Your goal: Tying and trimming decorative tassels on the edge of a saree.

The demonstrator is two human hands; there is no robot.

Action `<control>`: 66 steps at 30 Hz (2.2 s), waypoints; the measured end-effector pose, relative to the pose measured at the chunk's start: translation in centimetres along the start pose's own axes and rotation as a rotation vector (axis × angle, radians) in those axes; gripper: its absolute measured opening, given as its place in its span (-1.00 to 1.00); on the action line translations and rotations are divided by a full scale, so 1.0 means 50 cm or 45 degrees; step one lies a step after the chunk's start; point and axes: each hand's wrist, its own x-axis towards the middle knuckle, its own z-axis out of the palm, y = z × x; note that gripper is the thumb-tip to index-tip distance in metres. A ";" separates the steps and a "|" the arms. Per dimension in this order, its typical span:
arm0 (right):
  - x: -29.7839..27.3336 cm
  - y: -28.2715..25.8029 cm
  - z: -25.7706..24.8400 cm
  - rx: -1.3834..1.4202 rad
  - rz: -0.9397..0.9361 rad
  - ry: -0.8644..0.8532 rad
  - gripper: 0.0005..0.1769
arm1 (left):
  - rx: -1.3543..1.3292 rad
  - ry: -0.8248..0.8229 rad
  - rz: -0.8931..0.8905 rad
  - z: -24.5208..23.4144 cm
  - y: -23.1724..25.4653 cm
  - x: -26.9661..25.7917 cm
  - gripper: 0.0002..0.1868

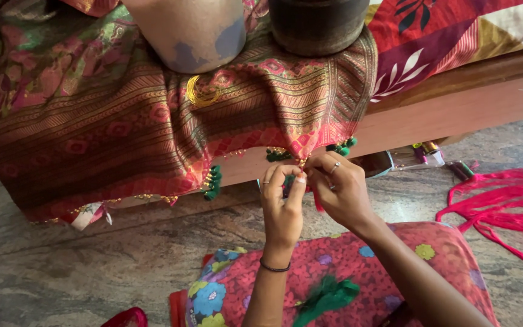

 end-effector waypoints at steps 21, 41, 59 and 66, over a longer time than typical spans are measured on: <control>-0.033 0.052 0.028 0.721 0.535 -0.119 -0.91 | 0.188 0.023 0.187 -0.014 0.044 0.015 -0.97; -0.043 0.052 -0.042 0.975 0.466 -0.011 -0.81 | -0.257 -0.131 -0.196 0.011 0.122 0.018 -0.68; 0.020 -0.038 -0.114 0.186 -0.143 0.258 -0.91 | -0.180 -0.281 0.179 0.022 0.105 0.042 -0.75; 0.067 -0.066 -0.094 0.531 0.091 -0.119 -0.85 | -0.648 -0.203 -0.125 0.056 0.019 0.046 -0.82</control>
